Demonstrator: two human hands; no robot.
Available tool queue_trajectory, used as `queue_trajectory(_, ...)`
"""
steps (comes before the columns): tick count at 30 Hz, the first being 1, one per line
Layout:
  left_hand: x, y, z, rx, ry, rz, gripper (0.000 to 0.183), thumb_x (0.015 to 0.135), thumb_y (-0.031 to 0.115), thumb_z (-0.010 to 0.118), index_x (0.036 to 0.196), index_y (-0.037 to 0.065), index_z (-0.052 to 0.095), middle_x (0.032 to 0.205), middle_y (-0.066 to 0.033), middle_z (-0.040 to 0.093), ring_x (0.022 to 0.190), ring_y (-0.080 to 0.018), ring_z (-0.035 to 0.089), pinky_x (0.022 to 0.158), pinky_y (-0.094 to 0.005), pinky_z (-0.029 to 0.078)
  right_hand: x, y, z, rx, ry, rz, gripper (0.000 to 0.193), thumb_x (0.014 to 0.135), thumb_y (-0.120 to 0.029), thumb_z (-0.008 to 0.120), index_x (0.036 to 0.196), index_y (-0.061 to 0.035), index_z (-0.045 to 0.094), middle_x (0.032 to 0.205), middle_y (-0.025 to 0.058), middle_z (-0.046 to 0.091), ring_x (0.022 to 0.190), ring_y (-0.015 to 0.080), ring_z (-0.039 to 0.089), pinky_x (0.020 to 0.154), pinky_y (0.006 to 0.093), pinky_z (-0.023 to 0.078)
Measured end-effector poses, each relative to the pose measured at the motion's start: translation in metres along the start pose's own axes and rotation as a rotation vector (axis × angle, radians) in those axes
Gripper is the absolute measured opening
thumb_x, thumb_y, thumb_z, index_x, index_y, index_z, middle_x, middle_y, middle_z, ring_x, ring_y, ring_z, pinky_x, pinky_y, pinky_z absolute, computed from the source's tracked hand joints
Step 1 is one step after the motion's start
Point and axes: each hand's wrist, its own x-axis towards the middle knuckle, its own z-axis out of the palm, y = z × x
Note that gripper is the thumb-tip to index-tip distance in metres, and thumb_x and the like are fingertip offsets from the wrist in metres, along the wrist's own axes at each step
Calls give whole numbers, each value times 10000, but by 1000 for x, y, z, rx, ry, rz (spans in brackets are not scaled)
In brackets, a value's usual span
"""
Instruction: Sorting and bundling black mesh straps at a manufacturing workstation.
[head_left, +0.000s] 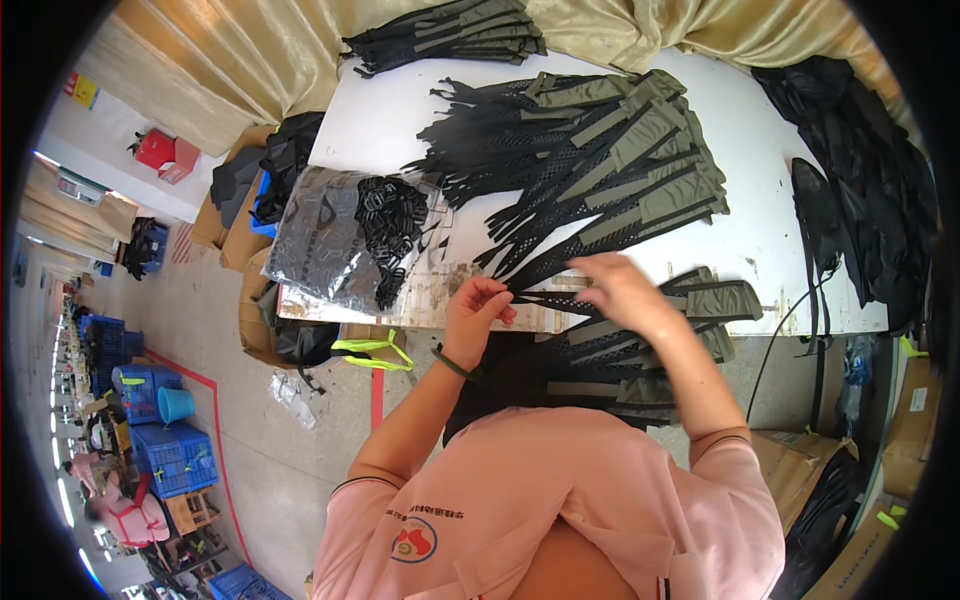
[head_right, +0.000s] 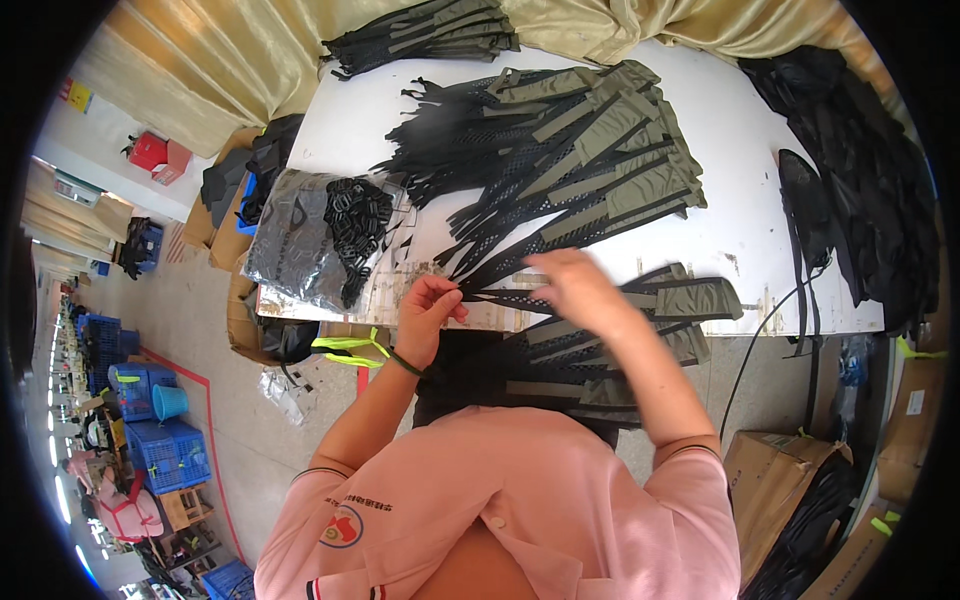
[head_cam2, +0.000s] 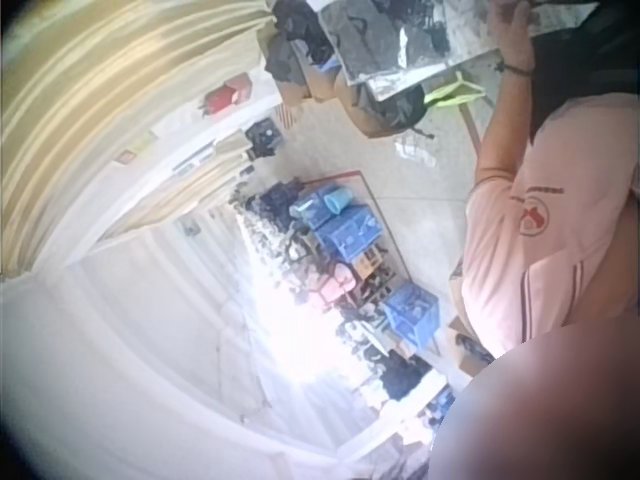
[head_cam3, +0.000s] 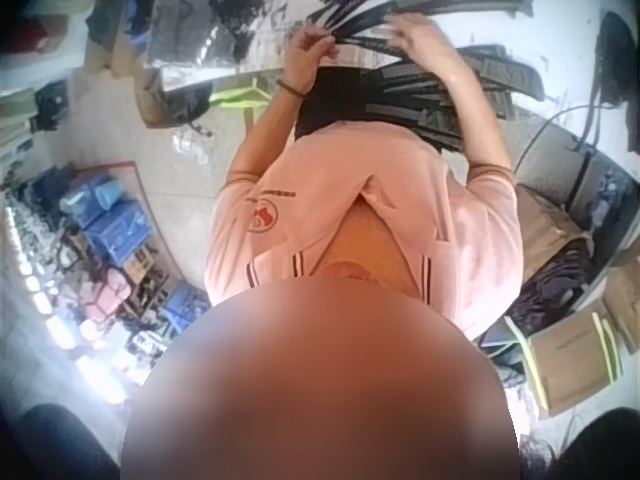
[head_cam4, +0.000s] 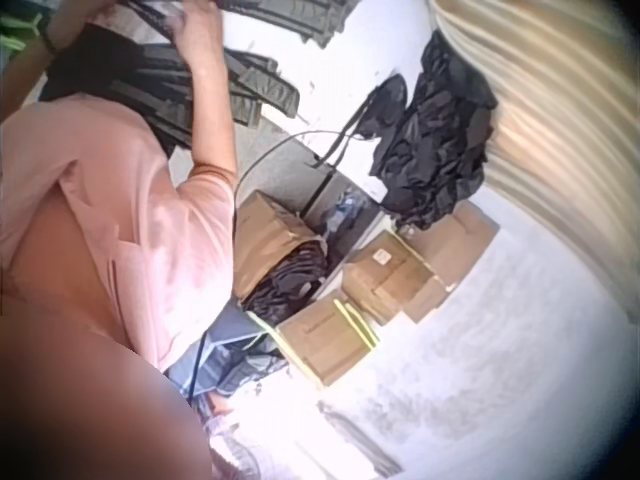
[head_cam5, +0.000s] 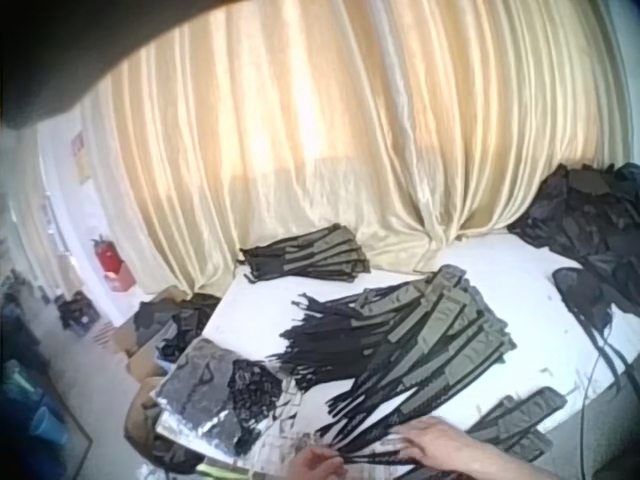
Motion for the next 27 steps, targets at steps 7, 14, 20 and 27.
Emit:
queue_trajectory(7, -4, 11, -2, 47, 49, -2, 133, 862, 40, 609, 974, 28, 538, 811, -47, 601, 637, -128, 606, 572, -247, 504, 36, -45, 60, 483, -57, 62, 290, 807, -71, 629, 1089, -26, 579, 942, 133, 644, 827, 240, 628, 721, 319, 491)
queue_trajectory(14, -9, 18, -10, -155, 15, -80, 209, 862, 34, 600, 1058, 24, 528, 956, -79, 603, 766, -161, 628, 689, -270, 531, 37, -45, 70, 710, -19, 152, 152, 841, -46, 600, 988, -8, 609, 782, 48, 651, 641, 91, 571, 592, 240, 467)
queue_trajectory(20, -13, 19, -9, 13, -83, 62, 254, 834, -4, 619, 1071, 15, 530, 1004, -93, 612, 839, -152, 623, 750, -264, 521, 35, -44, 70, 884, -70, 332, 108, 840, -47, 604, 935, 2, 622, 778, 25, 646, 628, 70, 554, 574, 213, 453)
queue_trajectory(27, -11, 17, -19, 250, 38, 43, 103, 832, 29, 650, 920, 17, 598, 807, -45, 637, 656, -94, 595, 613, -210, 492, 36, -62, 70, 948, -124, 259, 111, 851, -63, 607, 940, 2, 608, 745, 24, 630, 621, 73, 552, 582, 215, 461)
